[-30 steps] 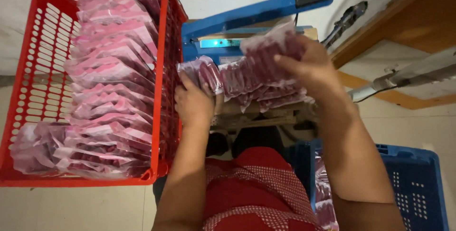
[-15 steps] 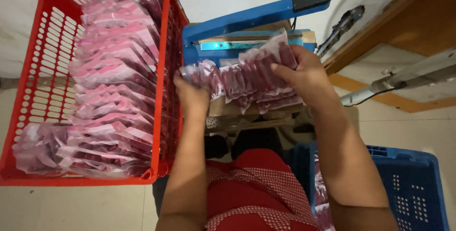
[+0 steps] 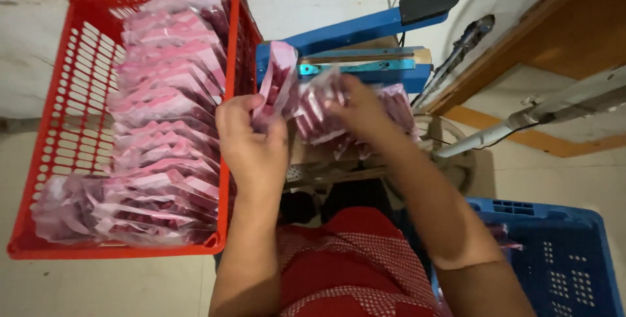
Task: Sealing small plastic bags using a manual impulse heat sealer and organizing them in a storage basket.
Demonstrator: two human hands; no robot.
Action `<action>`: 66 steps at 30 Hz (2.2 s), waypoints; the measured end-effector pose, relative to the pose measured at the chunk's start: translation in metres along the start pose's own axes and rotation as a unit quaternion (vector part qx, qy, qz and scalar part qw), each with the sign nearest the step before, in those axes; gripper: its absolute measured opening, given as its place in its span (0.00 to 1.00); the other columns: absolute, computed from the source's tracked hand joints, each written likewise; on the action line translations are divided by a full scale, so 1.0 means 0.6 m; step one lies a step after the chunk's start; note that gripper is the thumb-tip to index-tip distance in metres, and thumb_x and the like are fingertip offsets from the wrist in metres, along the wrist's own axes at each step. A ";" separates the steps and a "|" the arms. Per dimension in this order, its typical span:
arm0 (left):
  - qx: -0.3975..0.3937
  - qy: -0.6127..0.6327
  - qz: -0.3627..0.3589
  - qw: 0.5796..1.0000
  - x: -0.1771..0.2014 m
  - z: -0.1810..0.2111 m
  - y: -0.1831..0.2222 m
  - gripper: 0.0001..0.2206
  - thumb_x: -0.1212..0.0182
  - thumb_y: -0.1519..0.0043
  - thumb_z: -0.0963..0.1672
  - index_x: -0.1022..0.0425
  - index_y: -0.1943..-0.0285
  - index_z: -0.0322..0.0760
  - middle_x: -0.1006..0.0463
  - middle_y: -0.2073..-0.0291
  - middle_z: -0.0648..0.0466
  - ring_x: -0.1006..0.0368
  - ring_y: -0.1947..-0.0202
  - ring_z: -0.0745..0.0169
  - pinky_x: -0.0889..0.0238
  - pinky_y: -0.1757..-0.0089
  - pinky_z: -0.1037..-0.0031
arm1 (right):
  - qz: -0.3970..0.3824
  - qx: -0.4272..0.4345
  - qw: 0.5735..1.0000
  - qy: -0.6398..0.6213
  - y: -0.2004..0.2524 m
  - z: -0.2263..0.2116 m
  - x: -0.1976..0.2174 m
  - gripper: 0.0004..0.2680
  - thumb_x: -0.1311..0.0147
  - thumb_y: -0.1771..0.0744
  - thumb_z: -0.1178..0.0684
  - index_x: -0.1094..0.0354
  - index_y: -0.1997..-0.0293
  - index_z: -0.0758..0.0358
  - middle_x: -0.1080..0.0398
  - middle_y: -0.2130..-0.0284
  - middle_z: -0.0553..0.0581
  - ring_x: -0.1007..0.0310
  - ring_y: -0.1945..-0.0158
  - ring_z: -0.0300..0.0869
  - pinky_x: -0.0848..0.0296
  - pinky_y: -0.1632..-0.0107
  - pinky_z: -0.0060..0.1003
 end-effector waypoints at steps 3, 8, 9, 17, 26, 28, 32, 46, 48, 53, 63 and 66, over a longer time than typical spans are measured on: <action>0.064 0.121 0.009 0.991 0.012 0.004 -0.004 0.13 0.28 0.50 0.37 0.23 0.58 0.40 0.25 0.65 0.51 0.25 0.59 0.49 0.32 0.57 0.69 | 0.131 0.289 0.948 0.014 -0.019 -0.008 -0.011 0.27 0.33 0.36 0.49 0.40 0.31 0.68 0.32 0.43 0.75 0.31 0.39 0.65 0.33 0.36 0.55; 0.320 0.273 -0.071 0.905 -0.049 -0.028 0.056 0.17 0.27 0.52 0.38 0.24 0.55 0.37 0.25 0.71 0.53 0.32 0.68 0.66 0.36 0.64 0.75 | -0.079 0.180 0.904 -0.379 0.045 -0.048 0.019 0.22 0.42 0.34 0.55 0.39 0.30 0.68 0.28 0.49 0.58 0.27 0.48 0.39 0.25 0.44 0.36; 0.321 0.274 -0.073 0.904 -0.052 -0.022 0.059 0.17 0.27 0.52 0.38 0.24 0.55 0.37 0.25 0.71 0.53 0.32 0.68 0.66 0.36 0.64 0.75 | -0.078 0.178 0.905 -0.378 0.039 -0.038 0.022 0.22 0.42 0.34 0.55 0.39 0.30 0.68 0.28 0.49 0.58 0.27 0.48 0.39 0.25 0.44 0.36; 0.316 0.378 -0.138 0.859 -0.093 0.008 0.075 0.13 0.26 0.45 0.40 0.19 0.52 0.35 0.16 0.63 0.48 0.26 0.61 0.68 0.28 0.55 0.69 | -0.014 0.153 0.887 -0.436 0.106 -0.075 0.080 0.07 0.39 0.34 0.58 0.27 0.54 0.70 0.28 0.72 0.55 0.24 0.67 0.38 0.23 0.60 0.35; 0.283 0.396 -0.104 0.867 -0.095 0.012 0.084 0.05 0.30 0.39 0.41 0.17 0.56 0.35 0.17 0.69 0.53 0.30 0.64 0.75 0.30 0.58 0.74 | 0.109 0.172 0.866 -0.456 0.079 0.059 0.101 0.07 0.42 0.32 0.60 0.28 0.50 0.70 0.27 0.70 0.57 0.26 0.67 0.39 0.25 0.60 0.33; 0.282 0.398 -0.116 0.865 -0.086 0.037 0.087 0.06 0.30 0.39 0.41 0.17 0.56 0.35 0.16 0.68 0.53 0.29 0.64 0.74 0.29 0.57 0.73 | 0.051 0.194 0.859 -0.472 0.116 0.030 0.117 0.18 0.42 0.33 0.51 0.36 0.40 0.73 0.28 0.59 0.63 0.26 0.56 0.43 0.26 0.50 0.36; 0.270 0.424 -0.156 0.850 -0.090 0.081 0.106 0.05 0.28 0.41 0.42 0.15 0.58 0.36 0.14 0.65 0.50 0.24 0.63 0.70 0.28 0.56 0.71 | -0.081 0.228 0.850 -0.468 0.141 0.053 0.100 0.28 0.35 0.38 0.46 0.39 0.34 0.72 0.26 0.49 0.65 0.26 0.46 0.44 0.25 0.44 0.40; 0.425 0.284 -0.236 0.826 -0.238 0.016 0.074 0.04 0.29 0.44 0.44 0.15 0.67 0.40 0.23 0.82 0.54 0.32 0.79 0.66 0.35 0.75 0.72 | -0.020 -0.044 0.838 -0.543 0.091 -0.025 0.105 0.09 0.35 0.40 0.67 0.26 0.59 0.69 0.25 0.71 0.62 0.25 0.72 0.47 0.29 0.70 0.39; 0.424 0.281 -0.216 0.834 -0.295 -0.052 0.077 0.05 0.29 0.45 0.44 0.15 0.66 0.38 0.23 0.81 0.54 0.32 0.77 0.67 0.35 0.73 0.72 | -0.026 -0.076 0.832 -0.549 0.040 0.001 0.091 0.08 0.34 0.40 0.65 0.25 0.61 0.68 0.26 0.73 0.61 0.25 0.73 0.47 0.29 0.71 0.39; 0.442 0.279 -0.127 0.843 -0.362 -0.157 0.062 0.04 0.35 0.43 0.42 0.20 0.65 0.36 0.24 0.82 0.51 0.31 0.82 0.68 0.36 0.79 0.75 | -0.063 -0.267 0.768 -0.579 -0.096 0.160 0.008 0.12 0.32 0.38 0.61 0.30 0.55 0.66 0.23 0.65 0.62 0.19 0.62 0.57 0.21 0.59 0.65; 0.269 0.087 -0.115 0.952 -0.257 -0.103 -0.028 0.08 0.32 0.42 0.47 0.28 0.65 0.46 0.25 0.77 0.57 0.25 0.74 0.58 0.30 0.69 0.69 | -0.053 -0.335 0.711 -0.616 -0.131 0.177 -0.007 0.15 0.34 0.39 0.62 0.30 0.50 0.74 0.23 0.58 0.70 0.21 0.53 0.65 0.26 0.50 0.73; 0.034 0.152 -0.083 0.984 -0.245 0.015 -0.116 0.11 0.36 0.37 0.41 0.35 0.69 0.39 0.31 0.75 0.46 0.27 0.68 0.41 0.33 0.63 0.62 | -0.050 -0.324 0.709 -0.624 -0.135 0.198 -0.010 0.15 0.34 0.39 0.63 0.30 0.49 0.72 0.23 0.56 0.71 0.22 0.51 0.64 0.28 0.48 0.74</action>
Point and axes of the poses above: each hand's wrist, its own y-axis away from the middle knuckle, its own x-axis out of the back of the hand, z = x × y, the point moved 6 cm from there along -y, towards the middle knuckle
